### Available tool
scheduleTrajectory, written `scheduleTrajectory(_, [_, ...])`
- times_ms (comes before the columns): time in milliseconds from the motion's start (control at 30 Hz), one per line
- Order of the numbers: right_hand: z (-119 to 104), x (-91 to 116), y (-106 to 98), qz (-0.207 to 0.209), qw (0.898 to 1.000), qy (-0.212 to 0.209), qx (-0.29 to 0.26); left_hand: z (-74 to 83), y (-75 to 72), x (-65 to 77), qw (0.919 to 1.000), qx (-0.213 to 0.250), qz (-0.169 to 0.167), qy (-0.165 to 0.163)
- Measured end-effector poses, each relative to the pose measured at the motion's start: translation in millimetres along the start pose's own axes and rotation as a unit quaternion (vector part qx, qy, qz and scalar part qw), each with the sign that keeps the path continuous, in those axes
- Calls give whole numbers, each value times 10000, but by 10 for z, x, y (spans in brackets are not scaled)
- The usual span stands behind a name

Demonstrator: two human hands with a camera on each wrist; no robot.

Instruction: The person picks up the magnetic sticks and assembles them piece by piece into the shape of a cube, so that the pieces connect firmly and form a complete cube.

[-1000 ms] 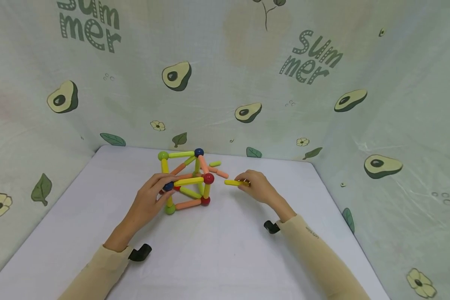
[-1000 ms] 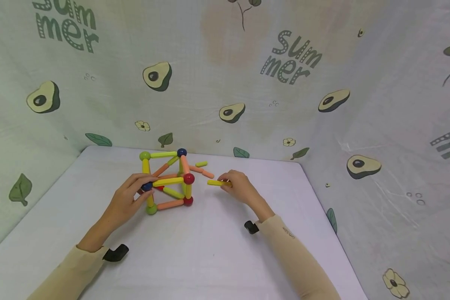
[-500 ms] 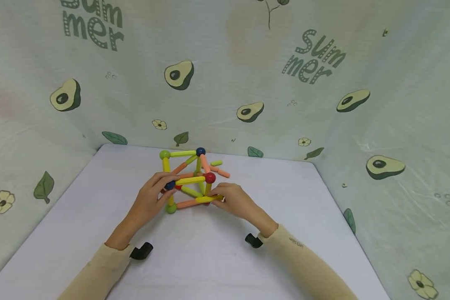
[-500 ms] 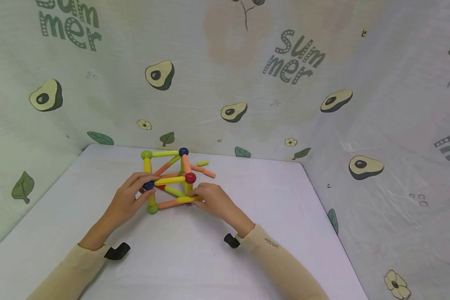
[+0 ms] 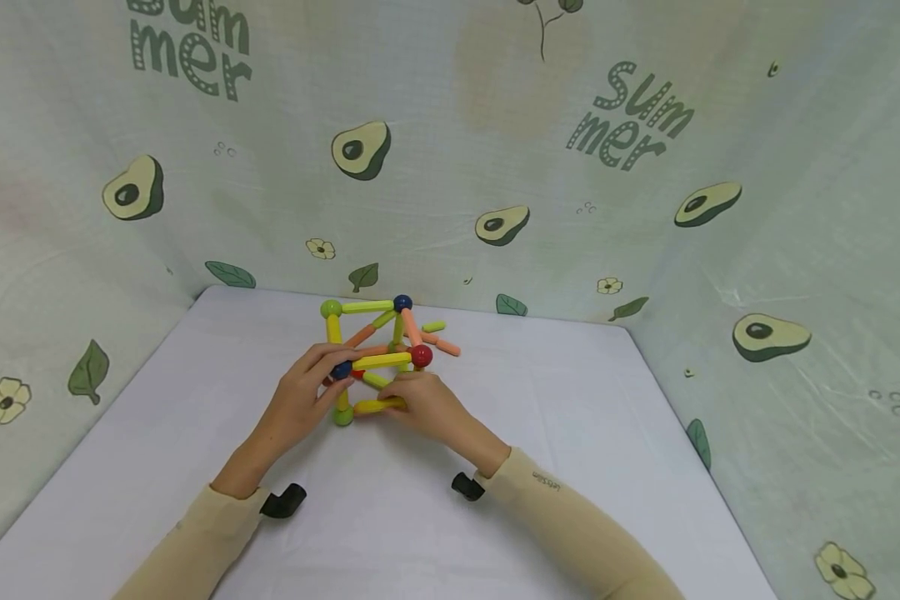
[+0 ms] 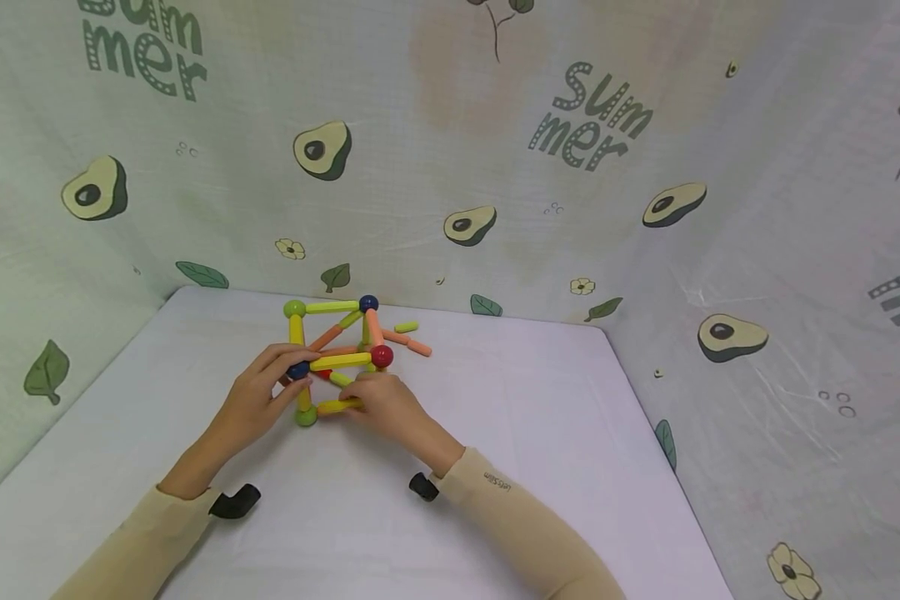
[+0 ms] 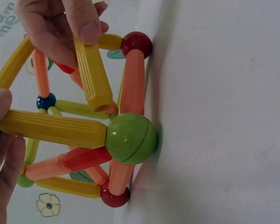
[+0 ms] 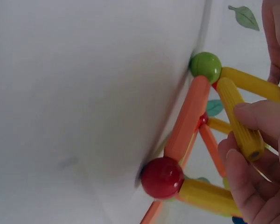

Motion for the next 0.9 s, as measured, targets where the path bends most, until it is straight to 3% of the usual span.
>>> scheduleTrajectory(167, [-37,-56,53,57,10000,14,76,-2,18,-11,10000,13,-29,13])
scheduleTrajectory(467, [-19,-15,86,268,9969,247,-697,14,27,-24,10000,-52,-6,57])
scheduleTrajectory(900, [17,170,87,967,9695,1113,-1957,-1,1,6,9984,-493,223,192])
Point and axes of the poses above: each hand's wrist, its own x-axis away from the middle knuckle, its own y-axis out of the palm, z = x × y, the point moved 1 cm from there along -x, towards the middle knuckle, and after that the axes turned 11 degrees about -x, right-handed, at the moved point
